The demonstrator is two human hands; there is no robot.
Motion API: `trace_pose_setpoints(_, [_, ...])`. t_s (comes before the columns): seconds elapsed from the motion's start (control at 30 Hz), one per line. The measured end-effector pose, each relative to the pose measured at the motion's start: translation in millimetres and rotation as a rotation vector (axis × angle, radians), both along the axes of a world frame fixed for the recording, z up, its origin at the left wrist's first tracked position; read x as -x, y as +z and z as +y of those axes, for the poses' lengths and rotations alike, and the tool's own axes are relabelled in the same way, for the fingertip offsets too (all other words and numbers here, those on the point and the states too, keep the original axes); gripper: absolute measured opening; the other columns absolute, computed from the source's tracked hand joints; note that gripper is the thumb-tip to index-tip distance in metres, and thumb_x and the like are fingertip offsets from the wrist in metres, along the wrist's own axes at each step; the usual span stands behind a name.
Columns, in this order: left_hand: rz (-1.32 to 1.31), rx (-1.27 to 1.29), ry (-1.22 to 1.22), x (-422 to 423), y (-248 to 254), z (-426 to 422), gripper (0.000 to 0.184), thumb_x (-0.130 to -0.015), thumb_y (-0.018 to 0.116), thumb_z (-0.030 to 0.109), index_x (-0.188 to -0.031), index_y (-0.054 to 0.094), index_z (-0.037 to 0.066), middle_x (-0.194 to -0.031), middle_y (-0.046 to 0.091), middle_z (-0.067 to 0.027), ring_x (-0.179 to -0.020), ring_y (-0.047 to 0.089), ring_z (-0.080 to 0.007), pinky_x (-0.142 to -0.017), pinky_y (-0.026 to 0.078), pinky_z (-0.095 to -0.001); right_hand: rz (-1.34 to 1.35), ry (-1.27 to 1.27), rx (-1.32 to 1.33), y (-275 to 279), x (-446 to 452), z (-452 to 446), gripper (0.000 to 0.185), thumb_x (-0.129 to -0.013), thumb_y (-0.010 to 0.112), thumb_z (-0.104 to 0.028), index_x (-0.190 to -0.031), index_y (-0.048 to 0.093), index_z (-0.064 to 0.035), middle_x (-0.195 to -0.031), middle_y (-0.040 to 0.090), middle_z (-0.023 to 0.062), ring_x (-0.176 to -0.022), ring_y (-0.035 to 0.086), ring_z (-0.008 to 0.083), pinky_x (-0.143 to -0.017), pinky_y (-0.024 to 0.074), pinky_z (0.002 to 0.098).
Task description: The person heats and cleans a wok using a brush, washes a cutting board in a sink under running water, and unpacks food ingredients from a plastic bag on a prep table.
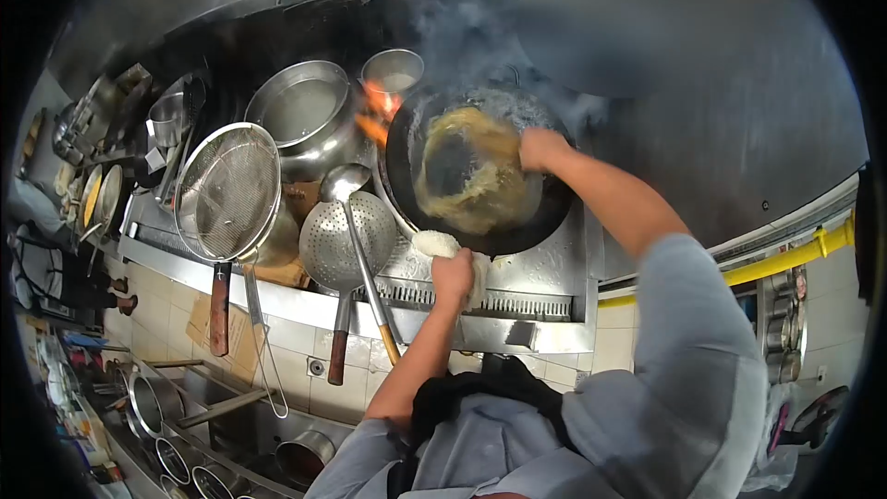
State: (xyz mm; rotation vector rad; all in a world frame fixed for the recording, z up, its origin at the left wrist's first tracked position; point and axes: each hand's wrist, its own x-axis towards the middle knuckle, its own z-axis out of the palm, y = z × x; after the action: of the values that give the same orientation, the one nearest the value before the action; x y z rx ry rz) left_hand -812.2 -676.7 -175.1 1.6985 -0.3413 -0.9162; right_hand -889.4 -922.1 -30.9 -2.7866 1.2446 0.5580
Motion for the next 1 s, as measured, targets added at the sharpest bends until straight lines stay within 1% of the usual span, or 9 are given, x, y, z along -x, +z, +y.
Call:
trace_pose_setpoints(0.13, [-0.173, 0.018, -0.013, 0, -9, 6, 0.041, -0.075, 0.056, 0.027, -0.076, 0.061, -0.014, -0.077, 0.063, -0.0317, -0.079, 0.062, -0.045, -0.074, 0.047, -0.0463, -0.508, -0.298, -0.373, -29, -67, 21, 0.052, -0.07, 0.074, -0.029, -0.114, 0.063, -0.005, -0.089, 0.067, 0.0188, -0.069, 0.066, 0.0281, -0.061, 0.0542, 0.039])
trace_pose_setpoints(0.27, [-0.165, 0.012, 0.031, -12, 28, 27, 0.036, -0.076, 0.054, 0.024, -0.077, 0.061, -0.012, -0.072, 0.064, -0.0234, -0.07, 0.063, -0.0329, -0.067, 0.046, -0.0434, -0.211, 0.025, -0.563, 25, 17, 138, 0.059, -0.069, 0.075, -0.026, -0.123, 0.059, -0.0073, -0.098, 0.066, 0.0185, -0.081, 0.066, 0.0282, -0.069, 0.0541, 0.0395])
trace_pose_setpoints(0.4, [-0.183, 0.019, 0.019, -42, 57, 63, 0.032, -0.077, 0.054, 0.018, -0.086, 0.061, -0.012, -0.078, 0.065, -0.0183, -0.069, 0.061, -0.0265, -0.066, 0.047, -0.0392, -0.145, 0.16, -0.34, 58, 153, 137, 0.052, -0.067, 0.076, -0.023, -0.116, 0.064, -0.0097, -0.103, 0.066, 0.0187, -0.097, 0.063, 0.0306, -0.086, 0.0484, 0.0406])
trace_pose_setpoints(0.47, [-0.287, 0.026, 0.016, -45, 82, 80, 0.032, -0.077, 0.054, 0.016, -0.087, 0.061, -0.013, -0.078, 0.064, -0.0165, -0.069, 0.06, -0.0239, -0.065, 0.046, -0.0376, -0.154, 0.025, -0.359, 59, 175, 94, 0.048, -0.066, 0.077, -0.028, -0.109, 0.067, -0.0078, -0.094, 0.069, 0.0169, -0.082, 0.067, 0.0308, -0.075, 0.0524, 0.0402])
trace_pose_setpoints(0.5, [-0.251, 0.016, -0.021, -46, 91, 85, 0.03, -0.076, 0.054, 0.015, -0.085, 0.061, -0.012, -0.076, 0.063, -0.0148, -0.067, 0.059, -0.0216, -0.063, 0.046, -0.0363, -0.119, -0.197, -0.273, 65, 170, 81, 0.042, -0.066, 0.076, -0.025, -0.103, 0.069, -0.0049, -0.096, 0.069, 0.0172, -0.083, 0.067, 0.0309, -0.076, 0.0532, 0.0407])
trace_pose_setpoints(0.6, [-0.301, -0.016, -0.057, -43, 104, 92, 0.029, -0.076, 0.054, 0.015, -0.084, 0.061, -0.012, -0.075, 0.062, -0.014, -0.065, 0.058, -0.0203, -0.061, 0.046, -0.0355, -0.231, -0.244, 0.102, 58, 151, 28, 0.028, -0.074, 0.063, -0.02, -0.092, 0.069, 0.0004, -0.103, 0.066, 0.0212, -0.097, 0.064, 0.0341, -0.082, 0.0521, 0.041])
trace_pose_setpoints(0.67, [-0.281, -0.033, -0.047, -47, 99, 93, 0.029, -0.076, 0.055, 0.015, -0.083, 0.06, -0.013, -0.074, 0.062, -0.0141, -0.064, 0.058, -0.0205, -0.06, 0.046, -0.0355, -0.414, -0.31, 0.123, 58, 148, -2, 0.043, -0.07, 0.073, -0.026, -0.11, 0.067, -0.0104, -0.102, 0.066, 0.0179, -0.096, 0.064, 0.0334, -0.083, 0.0517, 0.0402])
trace_pose_setpoints(0.73, [-0.27, -0.027, -0.042, -47, 98, 97, 0.029, -0.076, 0.054, 0.015, -0.083, 0.06, -0.013, -0.074, 0.062, -0.0145, -0.064, 0.057, -0.0205, -0.06, 0.046, -0.0359, -0.399, -0.353, -0.005, 96, 143, 18, 0.056, -0.071, 0.075, -0.026, -0.123, 0.06, -0.0109, -0.108, 0.064, 0.0159, -0.09, 0.065, 0.0306, -0.063, 0.0584, 0.0451])
trace_pose_setpoints(1.0, [-0.4, 0.039, -0.081, -27, 117, 110, 0.029, -0.076, 0.053, 0.015, -0.087, 0.06, -0.011, -0.078, 0.063, -0.0158, -0.071, 0.06, -0.0222, -0.067, 0.046, -0.0361, -0.397, -0.463, -0.137, 65, 146, 4, 0.061, -0.07, 0.075, -0.026, -0.125, 0.057, -0.0071, -0.118, 0.061, 0.0147, -0.095, 0.064, 0.0319, -0.056, 0.059, 0.0464])
